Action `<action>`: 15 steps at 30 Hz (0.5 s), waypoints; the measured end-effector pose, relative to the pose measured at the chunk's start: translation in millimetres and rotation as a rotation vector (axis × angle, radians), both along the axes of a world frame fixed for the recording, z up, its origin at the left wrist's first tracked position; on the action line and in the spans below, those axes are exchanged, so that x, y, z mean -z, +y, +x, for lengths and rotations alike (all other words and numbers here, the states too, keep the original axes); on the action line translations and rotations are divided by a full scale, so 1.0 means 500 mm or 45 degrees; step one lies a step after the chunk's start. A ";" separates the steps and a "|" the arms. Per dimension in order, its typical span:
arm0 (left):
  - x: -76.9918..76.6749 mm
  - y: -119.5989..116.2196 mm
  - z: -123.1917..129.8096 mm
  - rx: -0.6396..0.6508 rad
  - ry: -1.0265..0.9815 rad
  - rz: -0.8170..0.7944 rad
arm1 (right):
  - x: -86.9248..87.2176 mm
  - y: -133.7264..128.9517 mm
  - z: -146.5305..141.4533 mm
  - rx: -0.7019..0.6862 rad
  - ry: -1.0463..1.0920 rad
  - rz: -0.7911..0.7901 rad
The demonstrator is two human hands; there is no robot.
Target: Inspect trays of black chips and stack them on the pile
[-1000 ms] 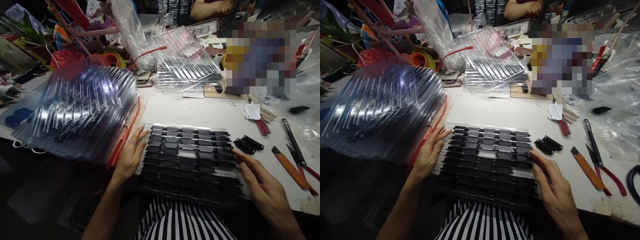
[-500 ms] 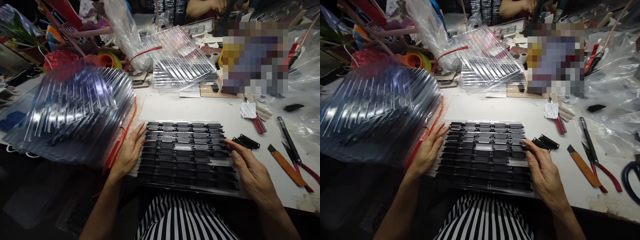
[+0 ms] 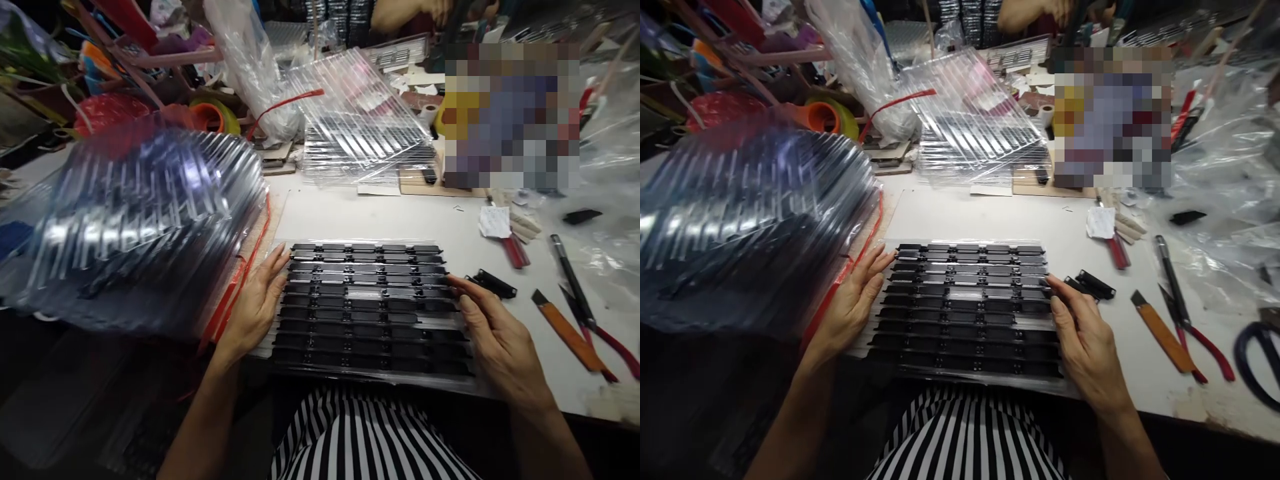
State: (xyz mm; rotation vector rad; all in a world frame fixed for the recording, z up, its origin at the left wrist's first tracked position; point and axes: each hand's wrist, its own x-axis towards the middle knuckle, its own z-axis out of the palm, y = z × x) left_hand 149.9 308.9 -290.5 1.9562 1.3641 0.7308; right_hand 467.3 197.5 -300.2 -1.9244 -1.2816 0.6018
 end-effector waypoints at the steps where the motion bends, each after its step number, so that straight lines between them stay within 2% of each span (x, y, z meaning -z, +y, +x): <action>1: 0.001 0.000 -0.001 -0.012 -0.017 -0.013 | 0.000 0.001 0.002 -0.007 0.015 0.017; 7: -0.003 -0.005 -0.007 -0.106 -0.055 -0.101 | -0.003 0.009 0.012 -0.047 0.116 0.040; 11: -0.009 -0.035 -0.010 -0.175 -0.050 -0.055 | -0.005 0.010 0.010 -0.075 0.095 0.090; 15: -0.005 -0.060 -0.006 -0.164 -0.088 -0.041 | -0.002 0.009 0.008 -0.132 0.075 0.133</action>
